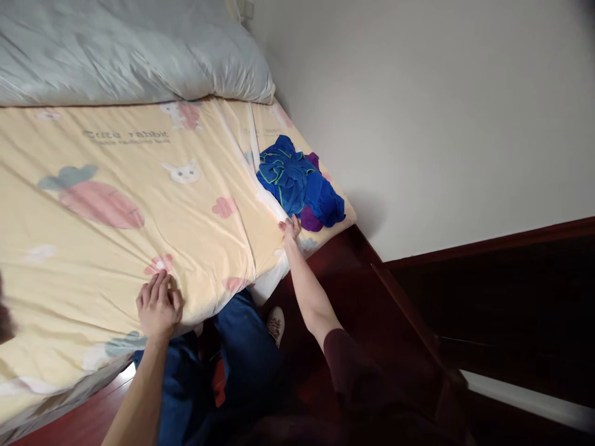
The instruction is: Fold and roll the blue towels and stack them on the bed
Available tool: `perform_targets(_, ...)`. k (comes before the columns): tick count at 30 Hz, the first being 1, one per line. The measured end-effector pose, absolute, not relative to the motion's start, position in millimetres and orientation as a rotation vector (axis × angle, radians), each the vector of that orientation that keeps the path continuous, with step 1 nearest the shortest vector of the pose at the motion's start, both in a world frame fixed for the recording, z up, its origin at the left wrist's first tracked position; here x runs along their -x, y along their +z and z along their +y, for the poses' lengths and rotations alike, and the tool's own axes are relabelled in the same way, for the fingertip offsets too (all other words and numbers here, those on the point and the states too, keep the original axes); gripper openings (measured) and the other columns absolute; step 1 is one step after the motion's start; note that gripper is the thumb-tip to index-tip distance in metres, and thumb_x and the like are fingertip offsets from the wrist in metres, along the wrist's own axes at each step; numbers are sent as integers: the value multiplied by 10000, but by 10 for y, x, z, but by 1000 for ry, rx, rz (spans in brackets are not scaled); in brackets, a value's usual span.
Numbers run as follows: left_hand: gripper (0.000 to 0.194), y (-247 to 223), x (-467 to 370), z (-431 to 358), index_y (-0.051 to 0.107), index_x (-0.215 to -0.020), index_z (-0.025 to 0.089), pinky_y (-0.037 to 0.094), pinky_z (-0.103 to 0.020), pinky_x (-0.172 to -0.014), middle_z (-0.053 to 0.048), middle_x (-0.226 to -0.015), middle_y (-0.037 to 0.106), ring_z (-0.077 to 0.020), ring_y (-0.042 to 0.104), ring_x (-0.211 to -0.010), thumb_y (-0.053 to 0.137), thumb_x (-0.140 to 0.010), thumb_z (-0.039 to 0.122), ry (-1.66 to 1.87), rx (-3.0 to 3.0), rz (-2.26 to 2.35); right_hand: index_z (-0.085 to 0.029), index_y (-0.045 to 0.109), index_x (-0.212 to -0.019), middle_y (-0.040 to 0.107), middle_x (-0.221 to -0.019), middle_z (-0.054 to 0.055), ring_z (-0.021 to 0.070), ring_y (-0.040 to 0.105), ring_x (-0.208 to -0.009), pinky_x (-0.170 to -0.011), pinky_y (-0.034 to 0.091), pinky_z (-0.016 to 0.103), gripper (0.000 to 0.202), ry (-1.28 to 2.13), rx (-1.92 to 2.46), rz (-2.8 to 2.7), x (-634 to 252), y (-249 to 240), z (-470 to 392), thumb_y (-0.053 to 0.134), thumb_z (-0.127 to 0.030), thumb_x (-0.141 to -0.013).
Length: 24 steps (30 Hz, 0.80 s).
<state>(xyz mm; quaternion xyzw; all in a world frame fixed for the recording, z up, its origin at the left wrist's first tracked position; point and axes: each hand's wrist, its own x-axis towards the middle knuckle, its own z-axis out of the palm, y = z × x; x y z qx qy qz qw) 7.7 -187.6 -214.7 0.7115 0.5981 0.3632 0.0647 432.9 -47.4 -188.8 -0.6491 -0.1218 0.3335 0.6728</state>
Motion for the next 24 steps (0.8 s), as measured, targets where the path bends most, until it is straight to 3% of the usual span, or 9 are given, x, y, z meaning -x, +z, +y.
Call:
perform_targets(5,506,-2146,-73,-1869,622,-1415,107,331,-541,-1244,-190,-1505,605,-347,513,-1459,561,-922,206,1093,-2185,1819,-182,644,-1341,647,-786,-29,71,616,-619,-704,600,220,446,843,1359,-97,-4513,-1664,-373,667,-158,-896)
perform_targets(10,487,-2131,-73,-1871,627,-1406,102,333,-543,-1241,-192,-1497,611,-352,521,-1451,560,-934,202,1122,-2202,1811,-153,752,-1094,600,-697,-48,52,524,-539,-524,450,160,246,846,1404,-150,-4454,-1479,-364,712,-158,-852)
perform_targets(18,519,-2166,-78,-1876,608,-1422,117,300,-569,-1248,-199,-1524,584,-358,484,-1479,576,-909,190,1122,-2132,1771,-122,731,-1135,642,-766,-30,32,414,-481,-452,357,168,252,686,1502,-368,-4300,-1167,-309,668,-179,-897)
perform_targets(24,535,-2185,-60,-1887,596,-1444,122,295,-559,-1251,-191,-1525,586,-353,482,-1481,574,-914,189,1113,-2151,1762,-183,660,-1273,653,-951,16,37,454,-573,-499,378,158,349,328,1274,-735,-4679,-9,-147,591,-417,-1023)
